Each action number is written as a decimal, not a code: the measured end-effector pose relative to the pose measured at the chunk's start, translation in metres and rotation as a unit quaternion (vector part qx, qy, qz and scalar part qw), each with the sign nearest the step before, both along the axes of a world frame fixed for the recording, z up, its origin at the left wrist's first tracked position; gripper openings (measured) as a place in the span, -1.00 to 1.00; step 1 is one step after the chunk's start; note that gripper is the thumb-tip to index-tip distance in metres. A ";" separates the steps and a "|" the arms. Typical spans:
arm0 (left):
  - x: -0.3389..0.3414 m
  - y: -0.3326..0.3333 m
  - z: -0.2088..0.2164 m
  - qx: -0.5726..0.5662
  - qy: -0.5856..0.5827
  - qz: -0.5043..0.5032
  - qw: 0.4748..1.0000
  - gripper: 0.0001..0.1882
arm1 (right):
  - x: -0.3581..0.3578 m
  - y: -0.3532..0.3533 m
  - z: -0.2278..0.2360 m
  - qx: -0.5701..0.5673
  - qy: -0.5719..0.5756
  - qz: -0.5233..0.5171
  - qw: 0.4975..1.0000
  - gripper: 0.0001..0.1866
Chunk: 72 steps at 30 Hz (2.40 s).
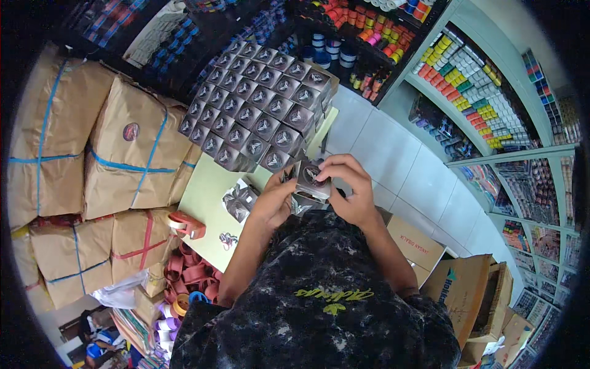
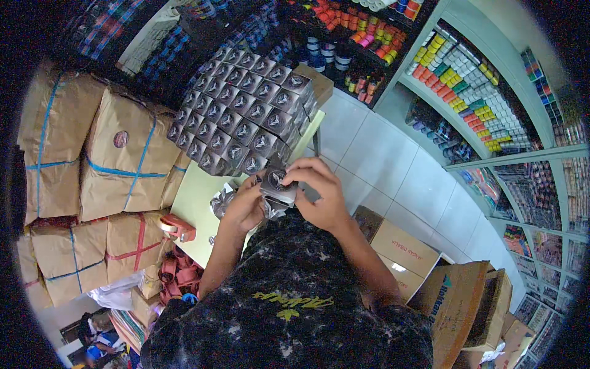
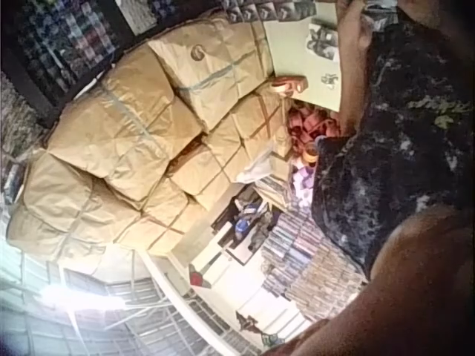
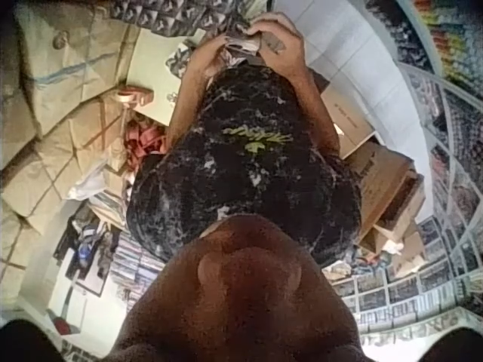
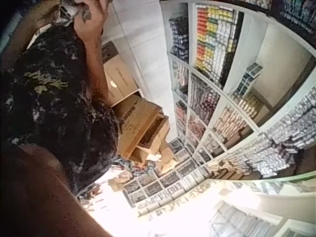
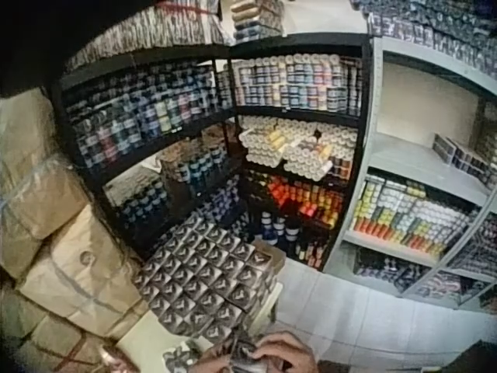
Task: Assemble small cardboard boxes by folding the flaps.
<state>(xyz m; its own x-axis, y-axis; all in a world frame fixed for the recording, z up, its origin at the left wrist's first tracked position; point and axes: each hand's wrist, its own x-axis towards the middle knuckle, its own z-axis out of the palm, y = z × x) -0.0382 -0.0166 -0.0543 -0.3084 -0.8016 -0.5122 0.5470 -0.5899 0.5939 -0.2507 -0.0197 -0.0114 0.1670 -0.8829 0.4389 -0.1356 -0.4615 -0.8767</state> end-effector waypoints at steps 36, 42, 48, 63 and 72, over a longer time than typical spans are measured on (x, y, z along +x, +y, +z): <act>0.009 -0.010 0.050 -0.063 -0.098 -0.006 0.993 -0.67 | 0.002 0.002 -0.009 0.052 0.005 -0.075 0.996 -0.69; 0.002 -0.006 0.053 -0.142 -0.129 -0.042 0.981 -0.60 | 0.001 0.005 -0.011 0.180 -0.154 0.003 0.972 -0.65; -0.002 -0.005 0.049 -0.133 -0.153 -0.024 0.979 -0.60 | 0.004 0.005 -0.003 0.148 -0.082 0.029 0.985 -0.63; 0.000 -0.006 0.048 -0.091 -0.089 -0.039 0.991 -0.60 | 0.001 0.003 0.005 0.089 -0.016 0.002 0.996 -0.63; -0.001 -0.008 0.061 -0.114 -0.176 -0.063 0.976 -0.55 | 0.003 0.005 0.004 0.104 -0.010 -0.010 0.994 -0.64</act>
<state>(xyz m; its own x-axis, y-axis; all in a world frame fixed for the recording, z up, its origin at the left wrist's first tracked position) -0.0388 -0.0248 0.0070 -0.2494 -0.8741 -0.4168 0.2159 -0.4698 0.8560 -0.2479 -0.0142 -0.0070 0.1421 -0.9579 0.2495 -0.1248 -0.2673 -0.9555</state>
